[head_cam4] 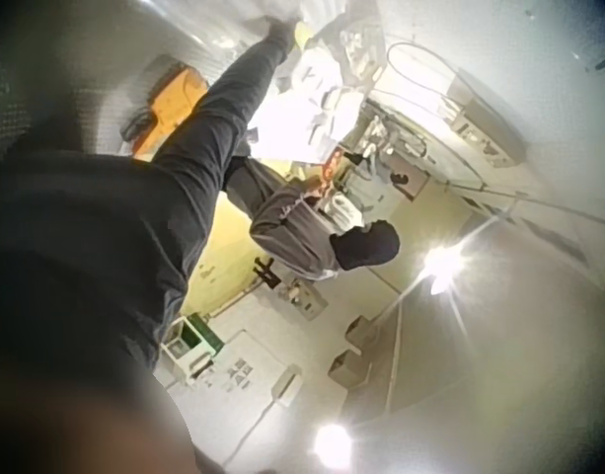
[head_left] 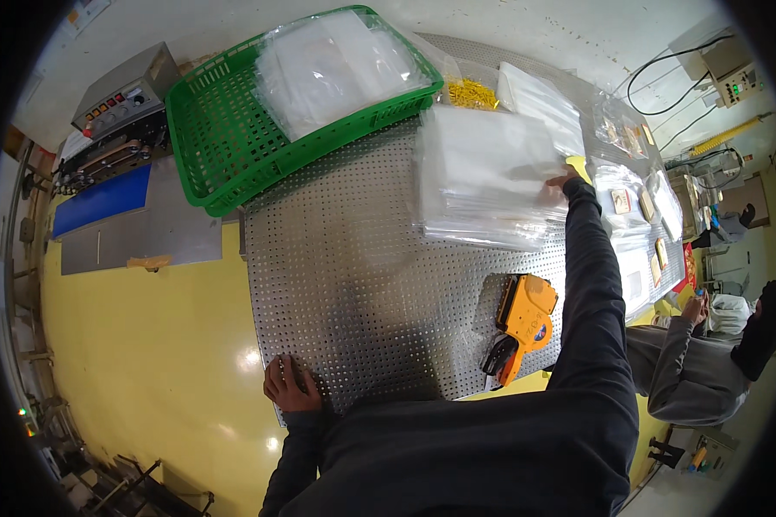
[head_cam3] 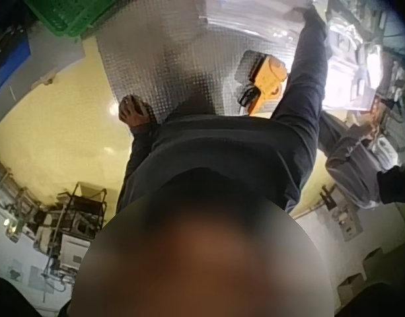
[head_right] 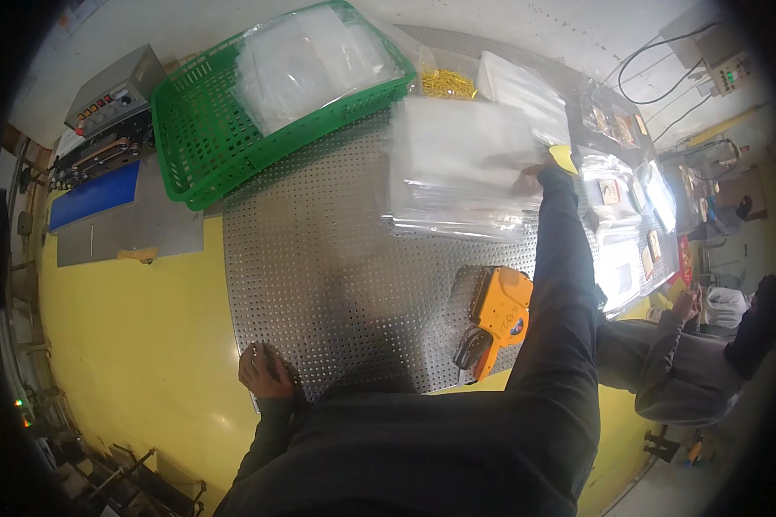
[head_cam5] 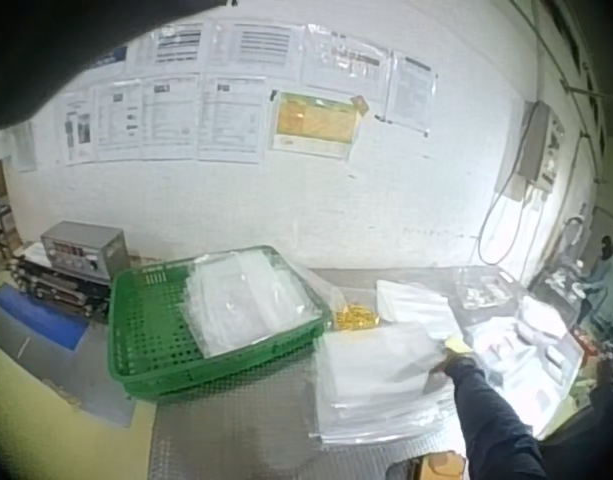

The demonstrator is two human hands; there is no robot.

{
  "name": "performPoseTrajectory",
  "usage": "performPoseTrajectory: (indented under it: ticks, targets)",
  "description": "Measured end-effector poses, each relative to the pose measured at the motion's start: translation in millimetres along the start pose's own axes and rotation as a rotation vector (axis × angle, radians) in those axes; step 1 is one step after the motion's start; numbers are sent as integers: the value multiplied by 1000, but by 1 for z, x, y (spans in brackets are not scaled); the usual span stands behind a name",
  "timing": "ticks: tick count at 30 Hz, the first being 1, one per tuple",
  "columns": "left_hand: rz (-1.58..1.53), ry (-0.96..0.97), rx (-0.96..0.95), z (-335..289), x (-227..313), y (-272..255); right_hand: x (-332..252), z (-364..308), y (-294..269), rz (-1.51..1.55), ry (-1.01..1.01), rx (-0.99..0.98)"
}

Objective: The person places small rectangular items into clear plastic bags on a perforated metal table. They use a handheld yellow tape dispenser to seal the bags and then place the finished packages into a green plastic basket. The process is repeated for multiple items.

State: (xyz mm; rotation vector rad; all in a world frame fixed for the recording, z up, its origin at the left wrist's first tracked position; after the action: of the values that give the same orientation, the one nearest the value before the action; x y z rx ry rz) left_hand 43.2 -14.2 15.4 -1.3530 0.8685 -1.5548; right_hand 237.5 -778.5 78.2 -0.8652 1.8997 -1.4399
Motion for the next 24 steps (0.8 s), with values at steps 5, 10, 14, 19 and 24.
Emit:
performPoseTrajectory:
  ticks: [5, 10, 14, 19, 24]
  targets:
    - [3, -13, -12, -1, -1, 1, -2, -9, 9, 278, 89, 311]
    - [-8, -4, 7, -1, -2, 2, -57, -37, 23, 113, -283, 605]
    - [-4, 6, 16, -3, -3, 3, -92, -64, 29, 216, -198, 590]
    - [-93, -4, 35, -4, -6, 2, -120, -142, 34, 691, -319, 989]
    - [-153, 34, 27, -5, -11, 3, -176, -304, 140, 1034, -460, 539]
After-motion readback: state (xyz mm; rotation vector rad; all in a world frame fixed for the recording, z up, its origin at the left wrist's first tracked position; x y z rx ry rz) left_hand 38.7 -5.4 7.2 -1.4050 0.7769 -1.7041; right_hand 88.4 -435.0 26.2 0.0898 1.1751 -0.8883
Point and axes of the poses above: each hand's wrist, its own z-axis towards the middle knuckle, its own y-axis out of the palm, x = y × z, the point moved 2 cm from there along z, towards the middle knuckle, and after that the axes turned 5 degrees about -y, right-handed, at the moved point
